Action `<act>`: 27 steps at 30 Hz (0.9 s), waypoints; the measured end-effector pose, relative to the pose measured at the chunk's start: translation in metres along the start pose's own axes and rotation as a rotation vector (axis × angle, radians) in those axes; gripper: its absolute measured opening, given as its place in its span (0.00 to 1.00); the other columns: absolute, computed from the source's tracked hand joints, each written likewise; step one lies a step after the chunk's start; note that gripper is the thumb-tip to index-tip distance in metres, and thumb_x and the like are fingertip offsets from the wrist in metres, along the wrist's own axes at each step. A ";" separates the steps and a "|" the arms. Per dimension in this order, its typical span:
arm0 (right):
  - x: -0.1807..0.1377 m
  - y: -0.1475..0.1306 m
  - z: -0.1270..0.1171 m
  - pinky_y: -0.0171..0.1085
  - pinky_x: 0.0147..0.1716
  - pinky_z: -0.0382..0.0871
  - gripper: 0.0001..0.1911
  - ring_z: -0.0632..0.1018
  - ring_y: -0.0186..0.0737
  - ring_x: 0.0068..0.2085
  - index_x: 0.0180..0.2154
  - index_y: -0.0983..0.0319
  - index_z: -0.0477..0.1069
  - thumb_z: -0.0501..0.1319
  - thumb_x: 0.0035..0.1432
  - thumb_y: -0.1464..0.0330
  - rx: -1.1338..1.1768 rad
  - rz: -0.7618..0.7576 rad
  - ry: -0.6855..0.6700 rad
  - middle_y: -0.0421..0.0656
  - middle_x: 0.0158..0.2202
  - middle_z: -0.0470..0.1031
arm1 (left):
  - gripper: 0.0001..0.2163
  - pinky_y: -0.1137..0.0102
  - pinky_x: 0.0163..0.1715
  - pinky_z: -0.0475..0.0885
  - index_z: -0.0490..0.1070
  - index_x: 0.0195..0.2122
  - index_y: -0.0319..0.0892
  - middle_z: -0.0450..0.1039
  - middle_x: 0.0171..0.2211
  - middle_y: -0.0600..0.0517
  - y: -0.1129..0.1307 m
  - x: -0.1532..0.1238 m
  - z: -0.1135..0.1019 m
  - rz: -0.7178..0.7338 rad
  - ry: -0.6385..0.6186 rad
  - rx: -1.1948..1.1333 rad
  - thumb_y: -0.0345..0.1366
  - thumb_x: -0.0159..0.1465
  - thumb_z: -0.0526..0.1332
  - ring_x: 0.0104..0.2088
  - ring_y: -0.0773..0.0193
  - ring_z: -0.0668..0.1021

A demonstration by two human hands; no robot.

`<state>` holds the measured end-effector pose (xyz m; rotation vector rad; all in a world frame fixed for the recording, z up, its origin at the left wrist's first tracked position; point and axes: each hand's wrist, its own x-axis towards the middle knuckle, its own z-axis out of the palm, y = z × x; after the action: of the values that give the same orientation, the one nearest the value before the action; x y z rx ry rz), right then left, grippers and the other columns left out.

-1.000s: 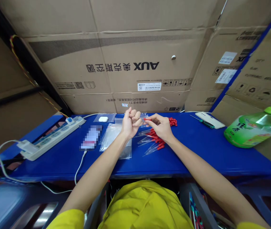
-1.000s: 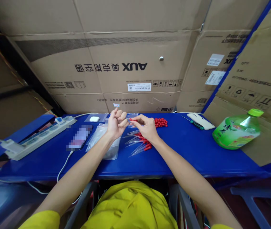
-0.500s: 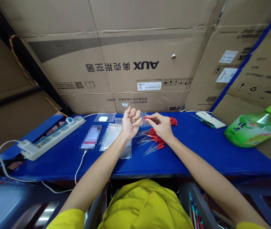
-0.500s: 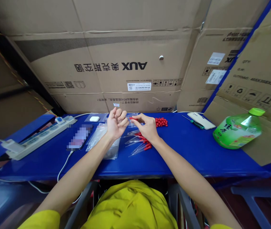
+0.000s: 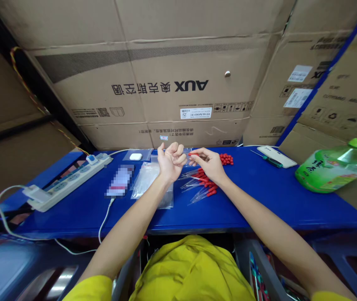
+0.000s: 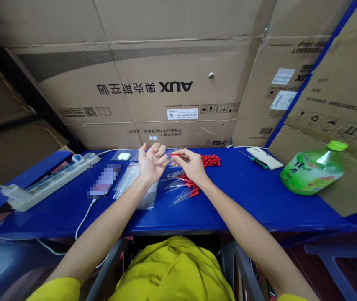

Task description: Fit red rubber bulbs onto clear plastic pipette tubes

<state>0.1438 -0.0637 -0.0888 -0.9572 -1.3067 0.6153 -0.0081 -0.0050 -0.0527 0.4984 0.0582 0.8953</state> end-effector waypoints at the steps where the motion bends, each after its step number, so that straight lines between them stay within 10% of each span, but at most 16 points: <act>1: 0.000 0.000 0.001 0.41 0.35 0.81 0.19 0.84 0.43 0.32 0.39 0.59 0.79 0.72 0.56 0.52 0.032 0.013 -0.001 0.42 0.30 0.83 | 0.24 0.72 0.17 0.48 0.47 0.25 0.44 0.49 0.20 0.58 0.000 0.000 0.000 -0.003 0.001 0.001 0.53 0.75 0.42 0.14 0.73 0.51; 21: 0.000 0.006 0.010 0.44 0.34 0.81 0.16 0.82 0.42 0.29 0.37 0.59 0.80 0.73 0.55 0.54 0.077 -0.016 0.011 0.41 0.28 0.82 | 0.23 0.70 0.17 0.45 0.43 0.22 0.44 0.41 0.18 0.59 -0.006 0.001 -0.006 -0.020 0.083 -0.092 0.46 0.74 0.43 0.14 0.71 0.46; 27: -0.001 0.012 0.006 0.43 0.38 0.81 0.12 0.83 0.43 0.33 0.39 0.59 0.80 0.71 0.58 0.57 -0.079 -0.111 0.107 0.43 0.35 0.83 | 0.29 0.73 0.15 0.49 0.59 0.28 0.42 0.56 0.23 0.56 -0.012 0.003 -0.006 0.033 -0.005 -0.054 0.59 0.74 0.36 0.15 0.73 0.51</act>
<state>0.1395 -0.0572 -0.0999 -0.9622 -1.2869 0.4243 0.0006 -0.0068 -0.0629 0.4524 0.0210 0.9253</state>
